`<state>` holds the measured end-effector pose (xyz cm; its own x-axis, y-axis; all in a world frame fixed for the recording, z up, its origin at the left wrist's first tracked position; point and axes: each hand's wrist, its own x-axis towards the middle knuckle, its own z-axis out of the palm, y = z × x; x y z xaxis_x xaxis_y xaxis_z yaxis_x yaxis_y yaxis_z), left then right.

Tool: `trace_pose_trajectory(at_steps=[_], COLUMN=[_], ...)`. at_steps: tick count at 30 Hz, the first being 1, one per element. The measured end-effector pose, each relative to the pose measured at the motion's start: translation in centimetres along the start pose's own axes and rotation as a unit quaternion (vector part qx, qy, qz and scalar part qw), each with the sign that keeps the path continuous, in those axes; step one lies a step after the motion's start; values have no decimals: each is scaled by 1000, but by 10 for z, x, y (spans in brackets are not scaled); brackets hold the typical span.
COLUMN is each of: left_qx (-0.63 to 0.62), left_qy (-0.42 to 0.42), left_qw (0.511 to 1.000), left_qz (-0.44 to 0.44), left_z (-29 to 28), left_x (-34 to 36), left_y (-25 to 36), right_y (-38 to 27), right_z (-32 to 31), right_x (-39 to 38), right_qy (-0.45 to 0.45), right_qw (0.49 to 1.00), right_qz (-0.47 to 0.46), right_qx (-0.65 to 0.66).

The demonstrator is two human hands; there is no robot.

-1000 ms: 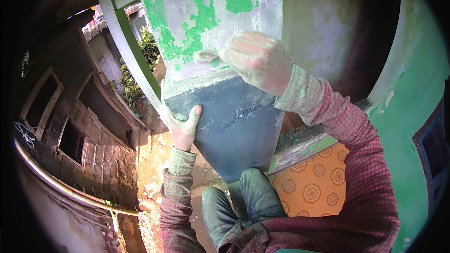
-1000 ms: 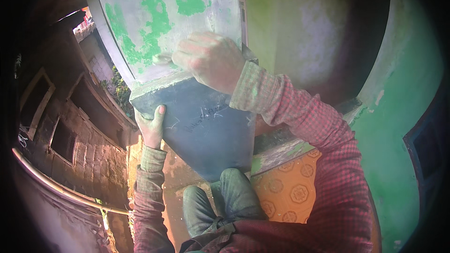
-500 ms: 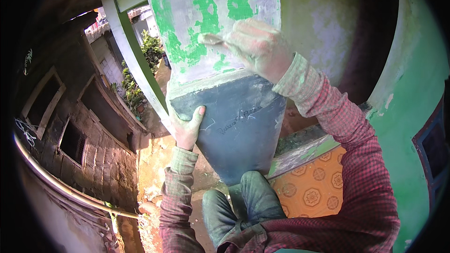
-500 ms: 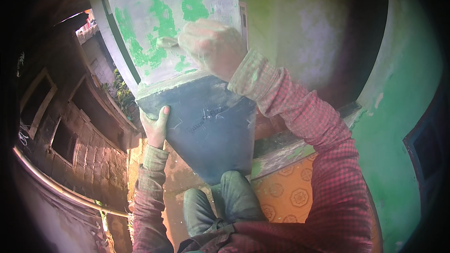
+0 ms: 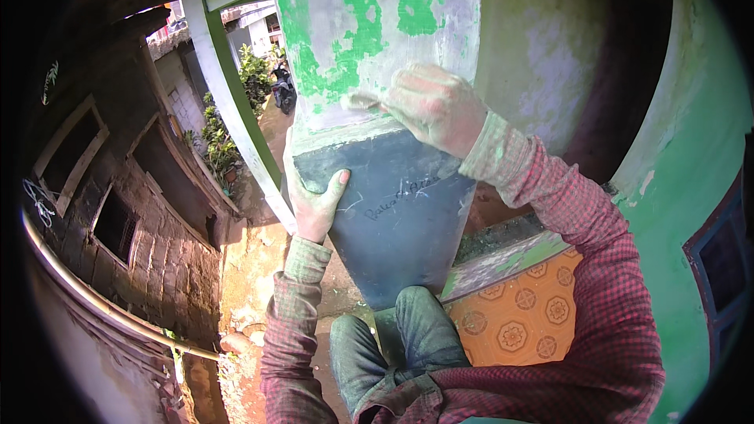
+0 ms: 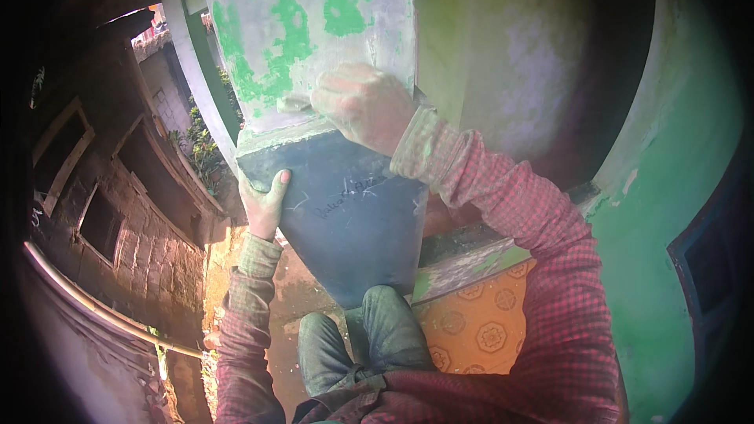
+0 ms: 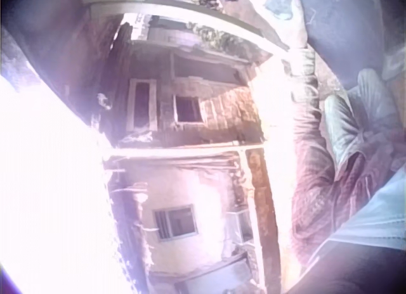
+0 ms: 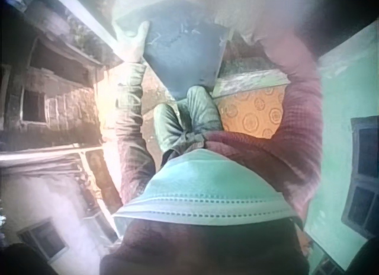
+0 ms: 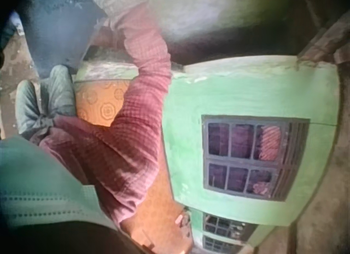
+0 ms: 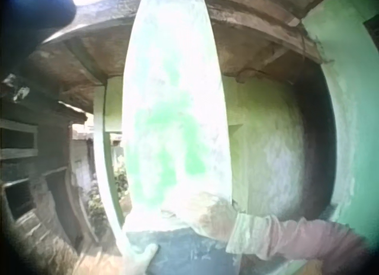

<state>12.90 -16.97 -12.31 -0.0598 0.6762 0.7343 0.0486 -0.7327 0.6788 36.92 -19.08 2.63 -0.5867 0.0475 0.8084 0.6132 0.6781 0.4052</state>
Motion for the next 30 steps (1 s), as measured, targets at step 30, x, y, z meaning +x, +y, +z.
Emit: trace_pose_trajectory(at_steps=[30], left_qx=[48], left_qy=[33], left_qw=[998], left_qz=[28], left_z=[0], left_x=[0], left_y=[3], right_y=[37], right_z=[-37], right_x=[11], right_qy=[137], right_qw=[981], right_qz=[68], right_qx=[-119])
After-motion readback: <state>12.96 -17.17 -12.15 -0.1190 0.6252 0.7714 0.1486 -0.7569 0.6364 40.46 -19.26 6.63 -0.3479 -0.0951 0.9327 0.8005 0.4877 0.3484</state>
